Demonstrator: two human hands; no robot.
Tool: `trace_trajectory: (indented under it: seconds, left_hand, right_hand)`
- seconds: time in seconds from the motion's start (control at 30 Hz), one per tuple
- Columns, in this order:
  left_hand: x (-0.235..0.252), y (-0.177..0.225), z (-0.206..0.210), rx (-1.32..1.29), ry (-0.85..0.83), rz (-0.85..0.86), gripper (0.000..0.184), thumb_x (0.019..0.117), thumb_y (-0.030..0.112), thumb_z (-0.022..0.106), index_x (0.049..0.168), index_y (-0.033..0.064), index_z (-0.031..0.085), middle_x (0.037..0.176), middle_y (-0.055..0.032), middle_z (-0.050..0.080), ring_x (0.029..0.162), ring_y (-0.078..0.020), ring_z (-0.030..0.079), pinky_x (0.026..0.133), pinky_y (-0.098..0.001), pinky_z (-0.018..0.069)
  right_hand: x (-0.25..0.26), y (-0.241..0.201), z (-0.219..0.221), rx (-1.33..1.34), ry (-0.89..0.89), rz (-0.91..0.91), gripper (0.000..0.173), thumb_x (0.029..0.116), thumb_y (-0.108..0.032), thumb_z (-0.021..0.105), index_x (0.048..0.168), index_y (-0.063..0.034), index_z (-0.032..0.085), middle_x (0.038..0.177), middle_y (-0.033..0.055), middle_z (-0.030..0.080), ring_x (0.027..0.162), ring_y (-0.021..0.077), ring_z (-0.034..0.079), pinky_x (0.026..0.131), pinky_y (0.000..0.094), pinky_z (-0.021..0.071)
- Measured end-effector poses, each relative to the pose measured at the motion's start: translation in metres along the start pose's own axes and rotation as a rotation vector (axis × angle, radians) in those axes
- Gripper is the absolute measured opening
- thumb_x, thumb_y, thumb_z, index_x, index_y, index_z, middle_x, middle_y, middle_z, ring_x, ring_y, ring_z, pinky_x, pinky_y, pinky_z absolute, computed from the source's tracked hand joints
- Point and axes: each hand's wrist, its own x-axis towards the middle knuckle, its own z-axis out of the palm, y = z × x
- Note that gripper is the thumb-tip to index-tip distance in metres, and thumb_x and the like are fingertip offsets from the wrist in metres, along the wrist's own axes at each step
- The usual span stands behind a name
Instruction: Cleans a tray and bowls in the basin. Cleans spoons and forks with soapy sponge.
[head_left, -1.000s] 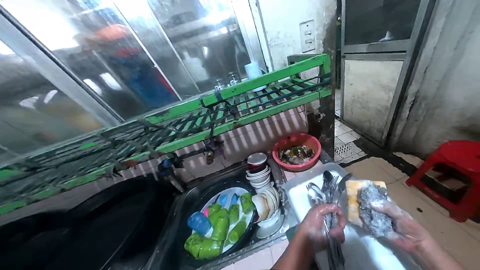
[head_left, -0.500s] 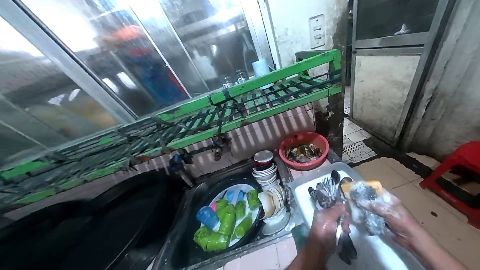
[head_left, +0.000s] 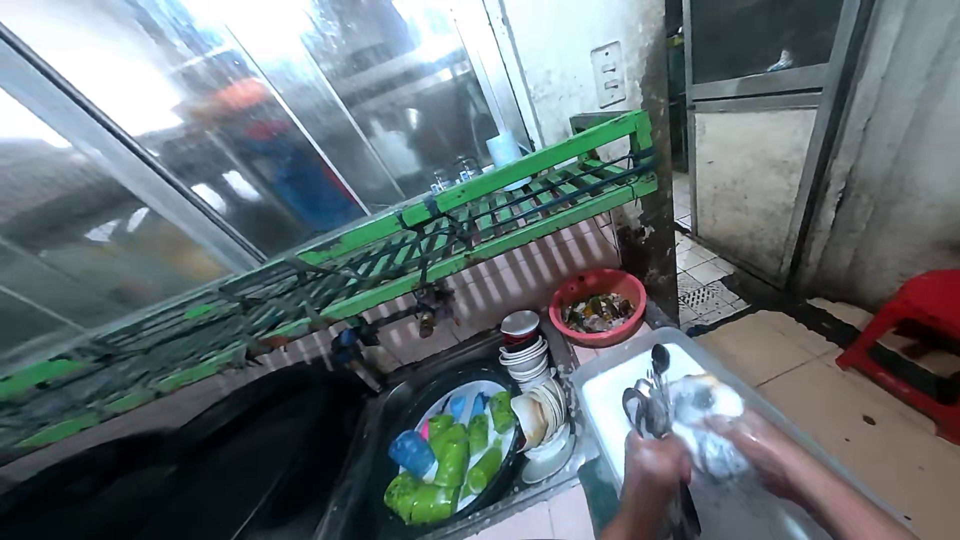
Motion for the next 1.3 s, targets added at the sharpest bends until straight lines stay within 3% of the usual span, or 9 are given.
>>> trace_trajectory:
  seconds: [0.17,0.33,0.5,0.67,0.83,1.03,1.13,1.23,1.3]
  left_hand:
    - [-0.007,-0.005,0.000,-0.039,0.030,0.018,0.006,0.0949,-0.003,0.060,0.099,-0.0024,0.057,0.056,-0.0005,0.053,0.047,-0.0074,0.050,0.048,-0.0234,0.0459]
    - [-0.009,0.000,-0.006,0.040,0.118,0.001,0.008,0.0940,0.000,0.063,0.090,-0.0010,0.057,0.055,-0.0006,0.053,0.046,-0.0070,0.050,0.048,-0.0231,0.0448]
    - [-0.008,-0.002,-0.005,0.062,0.135,-0.039,0.009,0.0968,0.003,0.065,0.093,-0.0018,0.059,0.057,-0.0016,0.053,0.047,-0.0081,0.049,0.049,-0.0245,0.0445]
    - [-0.008,-0.003,-0.010,0.049,0.146,0.004,0.009,0.0952,0.000,0.064,0.091,-0.0018,0.057,0.055,-0.0014,0.053,0.046,-0.0077,0.050,0.049,-0.0237,0.0450]
    - [-0.009,-0.001,-0.005,0.062,0.134,-0.028,0.010,0.0964,0.000,0.064,0.089,-0.0006,0.057,0.055,-0.0013,0.051,0.046,-0.0081,0.049,0.048,-0.0238,0.0439]
    - [-0.011,-0.010,-0.014,0.049,0.099,0.032,0.013,0.0974,0.001,0.061,0.085,-0.0007,0.058,0.054,-0.0010,0.052,0.047,-0.0079,0.050,0.050,-0.0236,0.0449]
    - [-0.012,-0.008,-0.011,0.048,0.077,0.010,0.012,0.0984,0.000,0.060,0.086,-0.0003,0.058,0.054,-0.0012,0.051,0.046,-0.0082,0.049,0.048,-0.0233,0.0442]
    - [-0.013,-0.008,-0.016,-0.063,0.015,0.066,0.015,0.1004,0.001,0.057,0.087,-0.0024,0.060,0.055,-0.0021,0.054,0.048,-0.0082,0.051,0.050,-0.0227,0.0465]
    - [-0.016,-0.006,-0.020,-0.123,-0.073,0.065,0.012,0.1005,0.002,0.056,0.091,-0.0031,0.062,0.059,-0.0038,0.058,0.051,-0.0088,0.055,0.053,-0.0230,0.0499]
  right_hand:
    - [0.024,-0.015,-0.007,-0.159,0.065,-0.038,0.067,0.0913,-0.014,0.075,0.150,-0.0018,0.044,0.142,0.0243,0.055,0.133,0.0335,0.054,0.113,0.0507,0.0412]
    - [0.015,-0.006,0.012,-0.050,-0.091,-0.132,0.061,0.0892,-0.013,0.075,0.144,-0.0062,0.049,0.128,0.0158,0.064,0.115,0.0226,0.065,0.099,0.0424,0.0541]
    - [0.030,-0.021,0.005,-0.306,-0.005,-0.089,0.071,0.0931,-0.023,0.075,0.153,-0.0036,0.041,0.144,0.0236,0.055,0.135,0.0341,0.053,0.115,0.0510,0.0389]
    - [0.012,-0.010,0.019,-0.149,-0.091,-0.183,0.065,0.0888,-0.017,0.077,0.146,-0.0055,0.048,0.135,0.0180,0.061,0.125,0.0263,0.060,0.108,0.0447,0.0482]
    - [0.031,-0.019,0.008,-0.383,-0.012,-0.186,0.068,0.0920,-0.024,0.076,0.149,-0.0020,0.046,0.143,0.0226,0.056,0.134,0.0332,0.054,0.115,0.0497,0.0396]
    - [0.014,-0.006,0.017,-0.329,-0.138,-0.209,0.067,0.0880,-0.020,0.079,0.145,-0.0038,0.049,0.139,0.0191,0.059,0.130,0.0297,0.057,0.112,0.0473,0.0436]
    - [0.037,-0.013,0.003,-0.455,0.003,-0.229,0.063,0.0920,-0.025,0.076,0.145,-0.0026,0.051,0.141,0.0231,0.057,0.133,0.0359,0.054,0.114,0.0535,0.0406]
    - [0.058,-0.009,-0.008,-0.172,0.128,-0.254,0.050,0.0958,-0.028,0.071,0.137,-0.0027,0.058,0.131,0.0202,0.064,0.123,0.0297,0.061,0.107,0.0489,0.0484]
    - [0.042,-0.014,-0.011,-0.038,0.004,-0.172,0.055,0.0986,-0.035,0.068,0.142,-0.0058,0.052,0.131,0.0187,0.062,0.119,0.0268,0.062,0.103,0.0465,0.0511]
